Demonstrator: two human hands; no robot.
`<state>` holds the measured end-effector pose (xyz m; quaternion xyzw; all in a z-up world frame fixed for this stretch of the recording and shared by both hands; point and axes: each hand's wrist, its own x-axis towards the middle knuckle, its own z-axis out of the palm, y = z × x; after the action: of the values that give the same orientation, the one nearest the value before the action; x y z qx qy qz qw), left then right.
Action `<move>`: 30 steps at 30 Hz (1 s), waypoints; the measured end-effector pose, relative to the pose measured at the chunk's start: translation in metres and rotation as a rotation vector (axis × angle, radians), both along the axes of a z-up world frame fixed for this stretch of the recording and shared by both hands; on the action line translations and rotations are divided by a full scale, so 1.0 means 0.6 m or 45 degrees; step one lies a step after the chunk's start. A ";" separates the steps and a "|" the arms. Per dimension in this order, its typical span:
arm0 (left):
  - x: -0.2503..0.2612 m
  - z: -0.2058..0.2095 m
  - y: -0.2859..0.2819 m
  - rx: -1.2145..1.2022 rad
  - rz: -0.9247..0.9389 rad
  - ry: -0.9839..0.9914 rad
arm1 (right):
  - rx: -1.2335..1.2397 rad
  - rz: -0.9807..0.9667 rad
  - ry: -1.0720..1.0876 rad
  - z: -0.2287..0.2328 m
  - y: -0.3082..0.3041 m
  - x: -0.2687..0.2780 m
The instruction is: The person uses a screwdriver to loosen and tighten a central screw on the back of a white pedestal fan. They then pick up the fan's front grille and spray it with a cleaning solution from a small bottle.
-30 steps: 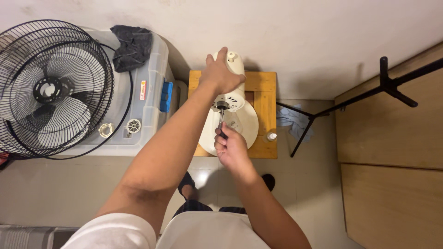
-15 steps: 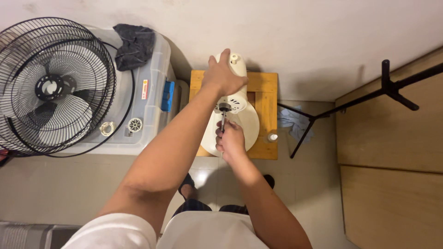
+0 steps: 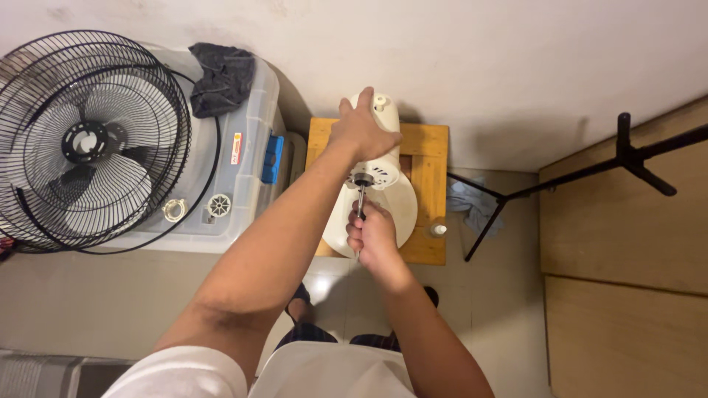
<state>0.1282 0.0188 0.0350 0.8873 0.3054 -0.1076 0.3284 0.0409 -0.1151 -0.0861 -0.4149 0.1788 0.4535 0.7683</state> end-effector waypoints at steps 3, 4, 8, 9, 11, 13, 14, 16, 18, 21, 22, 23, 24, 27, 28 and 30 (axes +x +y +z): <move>0.000 0.004 0.001 -0.015 0.010 0.026 | 0.063 0.014 0.033 0.001 -0.001 0.002; -0.002 0.003 -0.001 -0.030 0.017 0.043 | 0.074 0.012 0.043 0.000 -0.003 0.001; -0.003 0.004 0.001 -0.027 0.007 0.034 | 0.098 0.020 0.060 0.001 -0.002 0.004; -0.003 0.004 0.001 -0.027 0.008 0.035 | 0.094 0.025 0.062 0.001 -0.003 0.003; -0.004 0.002 -0.001 -0.027 0.010 0.031 | 0.110 0.030 0.064 0.001 -0.004 0.005; -0.006 0.004 0.000 -0.019 0.011 0.028 | 0.106 0.040 0.054 0.003 -0.001 0.002; -0.006 0.006 0.000 -0.011 0.011 0.011 | 0.087 0.043 0.040 0.004 -0.001 0.001; -0.010 0.007 -0.004 0.001 0.011 -0.014 | 0.065 0.026 0.030 0.006 -0.002 -0.002; -0.010 0.012 -0.010 -0.034 0.043 0.047 | 0.069 -0.007 0.039 0.011 0.005 -0.004; -0.015 0.020 -0.012 -0.042 0.063 0.068 | -0.062 -0.025 0.008 0.021 0.007 0.000; -0.017 0.020 -0.012 -0.040 0.065 0.065 | -0.084 -0.018 -0.018 0.024 0.007 0.000; -0.018 0.020 -0.014 -0.044 0.067 0.056 | -0.107 -0.012 -0.043 0.026 0.007 0.000; -0.019 0.021 -0.015 -0.046 0.069 0.046 | -0.126 -0.004 -0.070 0.028 0.009 0.001; -0.020 0.019 -0.014 -0.048 0.065 0.040 | -0.146 0.002 -0.133 0.027 0.012 0.001; -0.019 0.018 -0.013 -0.048 0.064 0.040 | -0.128 -0.005 -0.134 0.026 0.014 0.001; -0.019 0.018 -0.012 -0.048 0.059 0.041 | -0.088 -0.017 -0.134 0.023 0.019 0.000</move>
<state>0.1170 0.0116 0.0456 0.8719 0.3290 -0.1198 0.3424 0.0408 -0.1035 -0.0724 -0.4632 0.1567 0.4195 0.7648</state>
